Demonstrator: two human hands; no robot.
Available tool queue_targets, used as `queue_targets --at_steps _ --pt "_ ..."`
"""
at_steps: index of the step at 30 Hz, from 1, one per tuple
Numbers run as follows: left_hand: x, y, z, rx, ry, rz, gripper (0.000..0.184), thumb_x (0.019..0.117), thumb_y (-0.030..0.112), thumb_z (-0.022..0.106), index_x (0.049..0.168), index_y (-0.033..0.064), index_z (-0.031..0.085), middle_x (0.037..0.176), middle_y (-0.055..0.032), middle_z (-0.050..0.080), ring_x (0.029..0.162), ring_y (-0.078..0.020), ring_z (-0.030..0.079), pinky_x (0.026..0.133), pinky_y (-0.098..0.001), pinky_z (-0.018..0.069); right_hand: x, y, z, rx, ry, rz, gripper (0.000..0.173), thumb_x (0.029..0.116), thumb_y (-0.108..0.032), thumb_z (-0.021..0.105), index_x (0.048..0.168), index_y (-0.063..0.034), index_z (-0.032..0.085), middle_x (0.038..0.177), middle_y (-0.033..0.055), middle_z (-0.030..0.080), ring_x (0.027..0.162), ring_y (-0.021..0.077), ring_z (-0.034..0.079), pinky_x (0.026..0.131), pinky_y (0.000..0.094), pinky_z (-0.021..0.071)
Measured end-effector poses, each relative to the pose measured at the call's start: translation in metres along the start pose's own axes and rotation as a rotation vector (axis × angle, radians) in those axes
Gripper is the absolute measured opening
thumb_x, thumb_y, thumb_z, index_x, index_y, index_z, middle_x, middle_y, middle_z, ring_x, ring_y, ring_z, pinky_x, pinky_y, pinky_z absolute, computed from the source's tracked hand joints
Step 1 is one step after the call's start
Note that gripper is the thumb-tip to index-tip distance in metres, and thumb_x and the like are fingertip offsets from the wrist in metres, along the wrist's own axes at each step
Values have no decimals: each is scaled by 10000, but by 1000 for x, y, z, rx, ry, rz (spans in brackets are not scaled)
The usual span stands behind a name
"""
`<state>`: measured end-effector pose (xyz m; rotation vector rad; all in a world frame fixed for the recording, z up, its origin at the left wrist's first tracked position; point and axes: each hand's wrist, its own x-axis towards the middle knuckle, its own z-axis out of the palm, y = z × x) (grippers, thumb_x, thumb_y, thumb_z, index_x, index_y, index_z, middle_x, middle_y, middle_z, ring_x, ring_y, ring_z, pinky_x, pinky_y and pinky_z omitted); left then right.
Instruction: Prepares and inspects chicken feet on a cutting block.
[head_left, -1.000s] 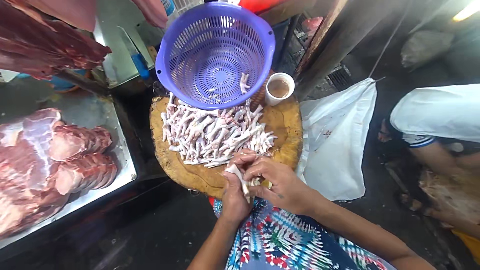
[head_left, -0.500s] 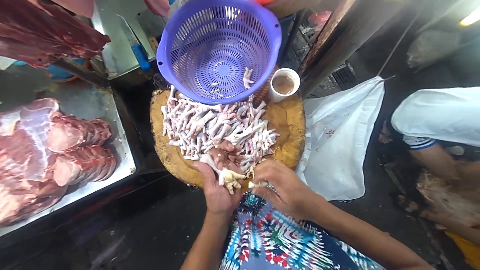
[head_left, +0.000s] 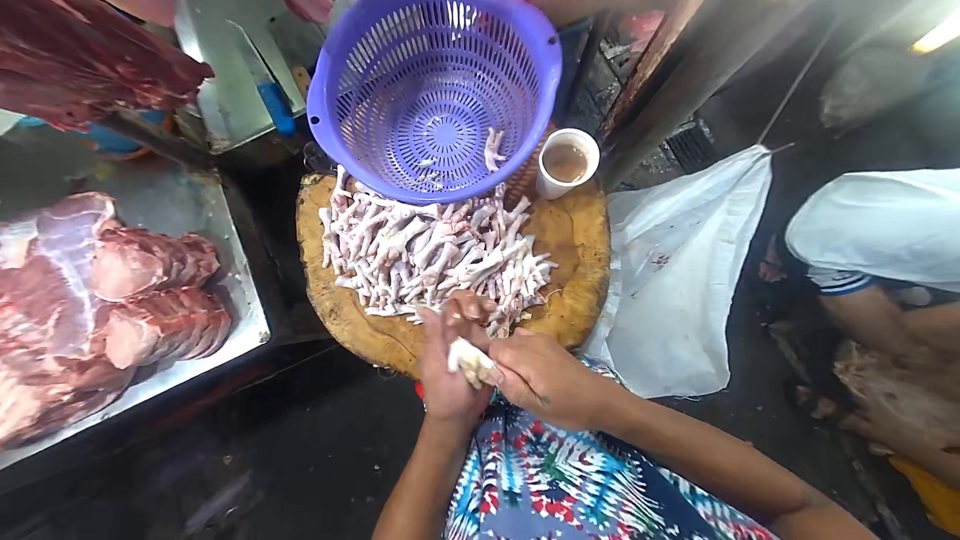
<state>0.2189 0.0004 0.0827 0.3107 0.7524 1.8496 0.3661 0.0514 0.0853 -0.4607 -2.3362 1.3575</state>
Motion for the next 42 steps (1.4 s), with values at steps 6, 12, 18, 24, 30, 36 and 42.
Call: queue_targets --at_steps 6,12,18,24,30,36,42 --pt "34 43 -33 154 52 298 554 1057 602 236 923 259 650 1050 80 653 1141 -119 590 1032 -356 467 -19 9 3 -64 78 62 324 1096 -283 387 956 -94 610 824 43 614 799 163 607 768 396 477" --pt "-2 -8 -1 225 -62 41 429 1057 523 404 975 182 650 1091 22 659 1029 -95 625 896 -288 529 19 5 -8 -193 214 -80 295 1084 -365 503 1181 -132 657 1004 66 685 974 200 664 844 430 540" --pt "-10 -7 3 68 -30 -125 418 1091 432 362 1017 123 634 983 -16 640 756 -56 596 632 -203 500 19 11 -11 -163 58 -104 220 1085 -245 496 1034 -97 651 944 56 644 946 195 637 872 409 517" --pt "6 7 -8 93 59 -44 629 1080 546 200 1095 105 649 1182 -83 663 1151 -223 621 1011 -407 502 -10 8 -4 -268 5 -116 209 1088 -267 477 1001 -145 622 937 21 635 926 185 626 824 400 494" --pt "-9 -7 -1 84 -86 -131 491 1051 552 389 1059 148 666 1036 -4 670 939 -95 651 806 -269 555 9 9 -17 -57 163 -62 359 1043 -413 579 1150 -75 640 1080 83 680 1098 188 645 970 401 541" --pt "-12 -5 -3 166 -162 -103 355 999 559 499 992 228 624 821 101 606 688 21 558 628 -166 480 16 8 -11 -66 131 -61 226 1055 -284 569 997 -77 640 983 70 673 1029 191 649 928 408 525" --pt "-15 -15 0 -35 -74 -176 484 1059 513 411 1077 88 642 1044 -61 655 664 -53 572 537 -187 465 4 9 -3 -400 205 -177 161 1057 -142 496 1008 -119 648 929 48 663 890 202 635 810 397 489"
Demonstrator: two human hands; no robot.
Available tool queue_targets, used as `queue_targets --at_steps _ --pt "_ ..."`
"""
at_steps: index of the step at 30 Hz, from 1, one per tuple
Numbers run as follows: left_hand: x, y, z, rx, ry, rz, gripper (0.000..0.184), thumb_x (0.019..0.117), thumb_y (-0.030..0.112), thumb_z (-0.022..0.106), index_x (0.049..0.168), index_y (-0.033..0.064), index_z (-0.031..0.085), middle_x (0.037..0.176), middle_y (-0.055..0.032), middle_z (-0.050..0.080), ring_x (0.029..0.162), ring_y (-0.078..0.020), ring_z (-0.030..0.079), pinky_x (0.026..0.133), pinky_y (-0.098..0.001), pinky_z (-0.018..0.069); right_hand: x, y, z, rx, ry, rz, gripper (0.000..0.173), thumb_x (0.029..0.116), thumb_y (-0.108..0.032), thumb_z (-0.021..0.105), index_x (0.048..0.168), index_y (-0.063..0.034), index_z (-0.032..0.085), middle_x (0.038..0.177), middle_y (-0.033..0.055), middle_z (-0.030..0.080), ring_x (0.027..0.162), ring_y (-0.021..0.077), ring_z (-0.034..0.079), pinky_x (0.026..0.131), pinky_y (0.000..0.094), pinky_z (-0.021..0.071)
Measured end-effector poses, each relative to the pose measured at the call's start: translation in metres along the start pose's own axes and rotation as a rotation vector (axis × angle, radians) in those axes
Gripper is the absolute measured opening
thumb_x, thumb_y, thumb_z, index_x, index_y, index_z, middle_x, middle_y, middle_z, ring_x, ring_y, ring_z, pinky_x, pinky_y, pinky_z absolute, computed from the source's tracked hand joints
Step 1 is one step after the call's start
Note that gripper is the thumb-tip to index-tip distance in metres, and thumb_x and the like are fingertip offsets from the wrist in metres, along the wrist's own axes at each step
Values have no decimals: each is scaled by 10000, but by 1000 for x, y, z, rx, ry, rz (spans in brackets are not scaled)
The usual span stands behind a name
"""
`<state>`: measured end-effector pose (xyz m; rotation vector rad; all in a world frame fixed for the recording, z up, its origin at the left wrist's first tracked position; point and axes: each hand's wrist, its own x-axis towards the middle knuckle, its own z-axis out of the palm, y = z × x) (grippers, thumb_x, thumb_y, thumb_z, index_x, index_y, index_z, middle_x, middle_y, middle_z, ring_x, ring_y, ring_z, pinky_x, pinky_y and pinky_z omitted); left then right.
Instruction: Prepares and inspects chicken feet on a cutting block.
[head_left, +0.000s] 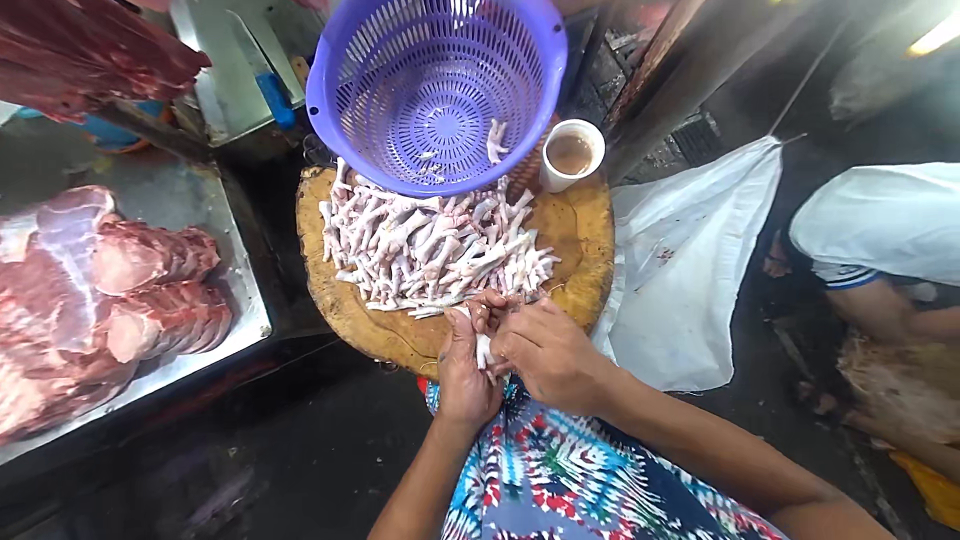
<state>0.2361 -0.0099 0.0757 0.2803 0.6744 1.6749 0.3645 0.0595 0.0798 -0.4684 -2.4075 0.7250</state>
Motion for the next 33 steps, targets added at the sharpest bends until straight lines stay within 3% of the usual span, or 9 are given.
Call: queue_targets --at_steps 5,6,8,12,17,20,23,28,33 --pt "-4 -6 1 -104 64 -104 576 1094 487 260 1090 56 643 1071 -102 679 778 -113 655 592 -224 526 -15 2 0 -15 -52 12 167 1066 -169 488 1010 -126 639 943 43 659 914 199 628 824 395 474" --pt "-5 -6 2 -85 94 -99 590 1093 495 240 1070 66 643 1083 -101 686 834 -122 670 644 -236 545 -18 0 -2 -8 -82 3 169 1067 -175 482 1011 -127 635 942 42 652 912 200 621 823 394 461" --pt "-2 0 -2 -25 179 -56 632 1090 511 170 1050 85 635 1115 -94 691 1063 -194 666 927 -349 549 -24 -4 -6 25 -136 -25 202 1079 -223 483 1003 -132 646 932 35 651 906 195 622 828 400 461" --pt "11 25 -10 24 284 86 631 1071 572 187 1056 139 646 1103 -55 693 1112 -227 661 1012 -432 525 -28 -14 -11 108 -106 34 219 1087 -295 499 1001 -141 630 947 24 652 939 178 632 833 382 491" --pt "2 13 3 49 84 47 487 1066 535 351 1077 152 652 1141 -41 675 1084 -169 651 930 -352 548 -4 -3 -9 148 12 126 295 1063 -362 557 1219 -130 651 1069 64 695 1052 191 668 924 419 556" --pt "-3 6 11 -119 80 -29 517 1087 496 293 1054 121 646 1078 -55 678 937 -134 666 778 -293 562 -1 3 5 259 81 99 200 1058 -273 583 1126 -122 695 978 67 669 1016 182 654 926 391 546" --pt "-3 11 8 -156 82 -41 549 1084 516 267 1096 112 640 1094 -78 683 1011 -176 674 825 -329 569 -1 3 10 278 116 98 143 1057 -186 567 1036 -123 694 954 56 658 1006 167 642 930 370 530" --pt "-4 8 7 -132 142 0 572 1092 494 250 1106 70 633 1115 -114 682 1050 -209 675 865 -343 568 -10 -2 6 251 -6 97 204 1081 -189 502 1041 -109 684 994 52 674 1013 182 647 926 385 530" --pt "-1 15 3 1 218 90 580 1080 530 267 1010 108 658 1070 -78 691 1061 -221 665 972 -413 536 -25 -2 -1 259 -145 115 241 1085 -254 498 993 -117 674 965 32 658 1010 175 638 924 383 521"
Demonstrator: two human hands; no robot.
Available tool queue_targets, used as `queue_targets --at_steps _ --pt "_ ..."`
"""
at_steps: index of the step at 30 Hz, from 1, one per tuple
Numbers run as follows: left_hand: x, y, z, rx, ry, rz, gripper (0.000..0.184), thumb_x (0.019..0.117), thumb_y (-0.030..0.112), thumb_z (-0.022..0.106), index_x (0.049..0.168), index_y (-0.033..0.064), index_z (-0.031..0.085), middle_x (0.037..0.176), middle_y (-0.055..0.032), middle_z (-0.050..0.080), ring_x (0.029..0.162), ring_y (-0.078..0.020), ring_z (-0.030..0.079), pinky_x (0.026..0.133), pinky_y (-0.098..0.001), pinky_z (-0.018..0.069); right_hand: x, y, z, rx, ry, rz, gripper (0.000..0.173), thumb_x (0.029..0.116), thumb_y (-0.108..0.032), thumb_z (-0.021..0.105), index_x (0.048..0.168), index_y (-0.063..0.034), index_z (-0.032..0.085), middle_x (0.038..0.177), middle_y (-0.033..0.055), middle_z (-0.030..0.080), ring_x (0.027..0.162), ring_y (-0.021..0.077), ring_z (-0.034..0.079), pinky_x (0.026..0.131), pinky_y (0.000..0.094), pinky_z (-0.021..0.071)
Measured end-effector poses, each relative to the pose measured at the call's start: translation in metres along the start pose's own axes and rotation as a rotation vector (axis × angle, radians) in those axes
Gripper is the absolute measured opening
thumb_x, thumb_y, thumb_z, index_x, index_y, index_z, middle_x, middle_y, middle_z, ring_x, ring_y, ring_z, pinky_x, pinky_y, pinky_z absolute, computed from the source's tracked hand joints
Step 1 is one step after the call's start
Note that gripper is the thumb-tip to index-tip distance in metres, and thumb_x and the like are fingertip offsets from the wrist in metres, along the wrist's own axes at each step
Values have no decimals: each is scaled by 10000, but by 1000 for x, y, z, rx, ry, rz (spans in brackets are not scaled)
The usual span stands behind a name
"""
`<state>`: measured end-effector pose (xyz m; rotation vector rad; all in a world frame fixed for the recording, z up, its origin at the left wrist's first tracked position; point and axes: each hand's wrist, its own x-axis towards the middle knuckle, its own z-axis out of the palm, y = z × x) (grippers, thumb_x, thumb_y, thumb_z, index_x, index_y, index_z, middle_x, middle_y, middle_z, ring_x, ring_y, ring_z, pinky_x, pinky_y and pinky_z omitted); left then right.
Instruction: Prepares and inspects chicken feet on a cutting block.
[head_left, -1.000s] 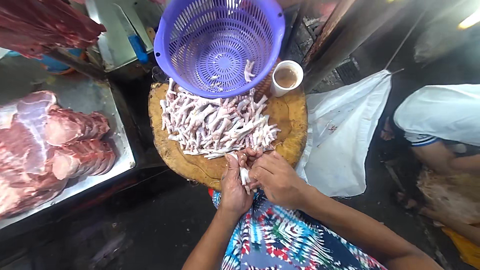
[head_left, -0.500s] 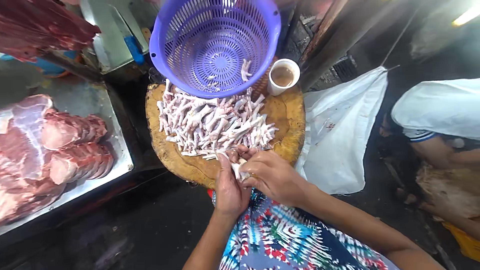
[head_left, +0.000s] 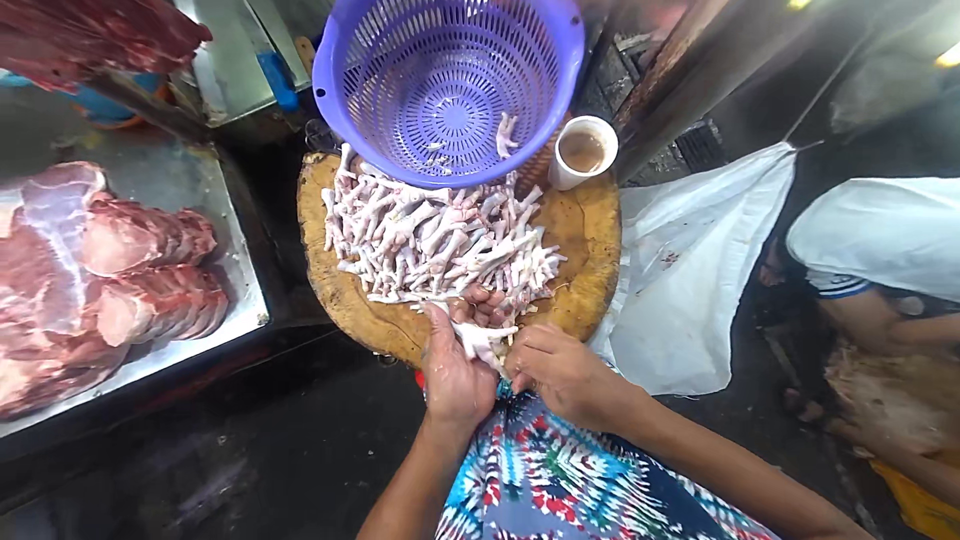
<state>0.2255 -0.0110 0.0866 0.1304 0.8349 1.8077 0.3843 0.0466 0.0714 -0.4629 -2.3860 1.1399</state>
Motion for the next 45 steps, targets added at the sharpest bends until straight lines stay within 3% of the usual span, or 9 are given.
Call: queue_targets --at_steps 5,10,14,17,22,30,34,42,45 --pt "11 19 3 11 22 104 591 1067 579 195 1014 197 642 1179 -21 675 1186 -203 620 1004 -423 516 1 1 -7 77 124 125 319 1085 -339 503 986 -67 637 974 57 611 953 107 617 842 247 547" --pt "8 -5 1 98 -197 29 635 998 702 287 1003 193 668 1292 -23 625 1190 -188 598 949 -367 530 22 2 -3 166 150 164 499 1046 -476 539 1176 -5 636 1110 117 651 1029 117 643 893 272 568" --pt "7 -10 -6 294 -270 61 559 1040 600 348 1185 137 625 1287 -63 624 1231 -205 580 1042 -387 489 22 1 6 259 296 93 307 1019 -296 655 1083 2 622 1041 117 659 1003 121 646 895 271 564" --pt "3 1 -3 232 -249 0 382 1078 425 433 1179 97 602 1226 -85 635 1156 -202 620 967 -371 540 20 3 1 172 336 41 276 955 -176 731 1127 1 608 1062 119 664 1005 117 652 882 238 571" --pt "0 -8 1 141 -249 -46 421 1104 381 356 1284 69 574 1254 -98 631 1138 -181 632 970 -350 540 25 1 3 197 280 44 297 954 -180 721 1168 11 645 1095 145 680 1029 147 662 891 268 576" --pt "1 -15 1 25 -149 90 451 1114 349 310 1113 28 627 1135 -122 659 1108 -225 639 992 -376 523 18 2 10 252 299 12 154 924 -124 715 883 -13 617 857 93 646 790 89 618 702 198 530" --pt "-2 -15 2 88 -120 54 410 1107 367 347 1142 61 617 1116 -91 666 1055 -180 659 944 -362 554 22 -1 6 228 265 86 327 947 -159 722 1212 4 619 1088 123 686 973 102 660 868 239 575" --pt "-1 -18 -2 22 -71 69 486 1116 366 266 1047 49 628 1078 -104 670 1068 -216 655 965 -378 539 15 5 15 224 249 -10 138 945 -125 708 910 -15 633 873 93 663 803 95 640 727 208 553" --pt "-1 -18 -4 84 -90 39 455 1114 364 288 1065 56 619 1078 -93 659 1042 -193 654 941 -370 549 17 2 11 218 235 64 284 955 -196 718 1133 4 624 954 91 678 866 89 652 798 225 571"
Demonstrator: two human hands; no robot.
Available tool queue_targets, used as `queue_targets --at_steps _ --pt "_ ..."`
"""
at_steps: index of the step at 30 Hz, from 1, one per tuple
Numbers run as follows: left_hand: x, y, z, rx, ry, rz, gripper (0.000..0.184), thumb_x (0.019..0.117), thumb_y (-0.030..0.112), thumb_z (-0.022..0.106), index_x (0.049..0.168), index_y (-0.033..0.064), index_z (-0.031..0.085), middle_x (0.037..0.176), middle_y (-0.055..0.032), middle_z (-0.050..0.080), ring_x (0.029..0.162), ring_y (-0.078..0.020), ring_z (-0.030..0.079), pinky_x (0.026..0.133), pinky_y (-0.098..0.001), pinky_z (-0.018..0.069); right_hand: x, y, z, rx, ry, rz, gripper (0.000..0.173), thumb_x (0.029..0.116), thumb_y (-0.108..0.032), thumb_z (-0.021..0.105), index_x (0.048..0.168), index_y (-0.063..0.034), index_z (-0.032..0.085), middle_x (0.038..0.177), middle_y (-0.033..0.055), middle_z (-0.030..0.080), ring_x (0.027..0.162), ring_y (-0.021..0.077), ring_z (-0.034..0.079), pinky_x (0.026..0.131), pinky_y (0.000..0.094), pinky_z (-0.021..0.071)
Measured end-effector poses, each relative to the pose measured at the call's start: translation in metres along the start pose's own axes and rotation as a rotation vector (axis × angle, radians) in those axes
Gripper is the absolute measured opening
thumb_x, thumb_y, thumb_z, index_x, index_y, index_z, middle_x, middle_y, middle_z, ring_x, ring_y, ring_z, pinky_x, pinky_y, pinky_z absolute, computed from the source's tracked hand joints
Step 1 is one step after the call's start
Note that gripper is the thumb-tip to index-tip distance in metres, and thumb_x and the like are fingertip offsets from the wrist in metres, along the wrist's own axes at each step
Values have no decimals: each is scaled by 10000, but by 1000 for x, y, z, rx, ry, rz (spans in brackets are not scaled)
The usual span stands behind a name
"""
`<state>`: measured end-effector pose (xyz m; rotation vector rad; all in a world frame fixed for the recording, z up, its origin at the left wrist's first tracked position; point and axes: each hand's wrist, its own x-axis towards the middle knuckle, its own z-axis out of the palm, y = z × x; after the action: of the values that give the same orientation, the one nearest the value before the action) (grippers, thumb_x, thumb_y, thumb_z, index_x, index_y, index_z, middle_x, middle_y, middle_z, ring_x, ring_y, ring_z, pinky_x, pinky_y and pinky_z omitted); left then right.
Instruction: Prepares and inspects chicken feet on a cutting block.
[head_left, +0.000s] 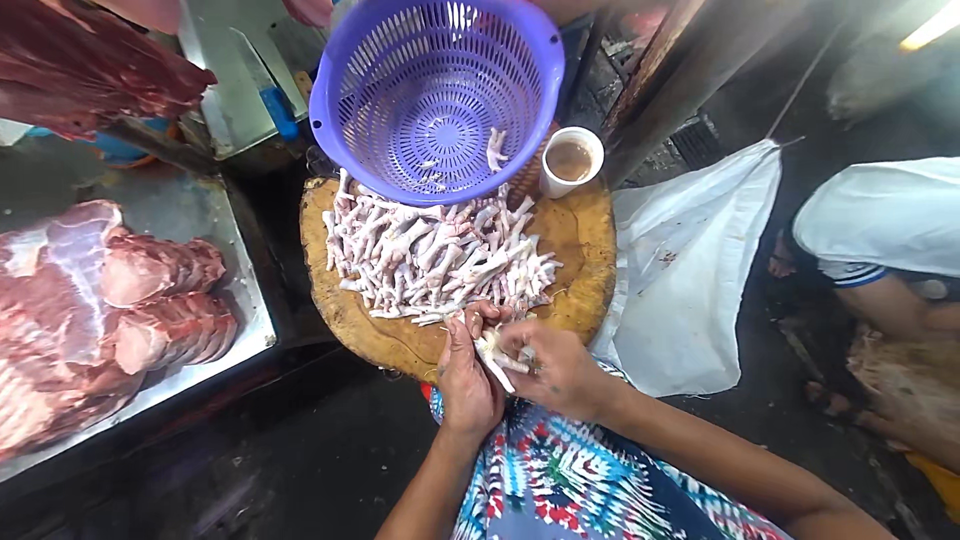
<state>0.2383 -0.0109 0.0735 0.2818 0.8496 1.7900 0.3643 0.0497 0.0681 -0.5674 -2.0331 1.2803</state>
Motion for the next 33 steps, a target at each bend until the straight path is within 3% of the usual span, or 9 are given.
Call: queue_targets --at_steps 2,7,9,12,14,18,22,28,33 --pt "-1 1 0 55 -8 -35 439 1110 371 330 1157 38 612 1087 -93 663 989 -163 665 880 -338 571 4 2 -1 7 -25 -5 359 966 -221 712 1235 1 625 1072 113 699 984 115 675 894 267 582" --pt "0 2 0 107 0 -7 422 1114 325 303 1093 35 609 1137 -127 662 1067 -210 654 931 -373 553 1 10 -1 6 -39 -108 113 960 -127 680 979 -17 659 921 109 680 870 131 668 785 253 576" --pt "0 2 0 117 11 8 418 1113 328 308 1083 37 606 1135 -126 660 1068 -213 652 932 -376 551 -2 12 0 7 -24 -102 115 950 -107 700 936 -10 641 892 105 671 839 125 661 760 245 573" --pt "0 1 1 130 29 -9 413 1111 332 324 1137 37 612 1081 -93 663 1003 -166 661 896 -340 566 2 8 -1 -16 -35 -12 277 969 -176 698 1168 3 624 1029 111 696 942 115 678 861 261 586" --pt "0 0 2 113 16 -13 434 1113 346 307 1108 46 620 1070 -82 661 979 -147 656 869 -314 565 5 9 -1 -5 -40 -3 281 952 -198 717 1139 -5 637 1038 109 705 957 110 680 874 263 582" --pt "3 1 1 20 -11 60 486 1110 397 287 1009 75 637 1102 -89 670 1113 -213 640 984 -386 529 2 10 -1 58 -10 -56 195 955 -195 708 993 -13 651 930 102 688 867 100 665 792 231 571" --pt "4 1 -1 9 -69 45 523 1106 436 251 1003 92 630 1096 -77 657 1113 -207 628 981 -377 523 5 6 0 107 -25 -47 268 953 -169 704 1152 4 656 1064 111 702 965 100 672 871 246 578" --pt "2 -2 2 -122 -14 54 530 1101 455 265 931 103 624 1012 -62 667 1039 -188 655 926 -348 543 2 5 2 105 -28 -90 139 943 -145 686 964 -12 653 886 97 674 822 103 648 744 229 556" --pt "5 3 3 -173 39 116 589 1099 473 196 949 82 610 1004 -78 658 960 -187 668 810 -317 571 -2 1 3 129 9 -71 134 953 -135 700 927 -12 653 860 75 687 776 64 651 708 198 562"
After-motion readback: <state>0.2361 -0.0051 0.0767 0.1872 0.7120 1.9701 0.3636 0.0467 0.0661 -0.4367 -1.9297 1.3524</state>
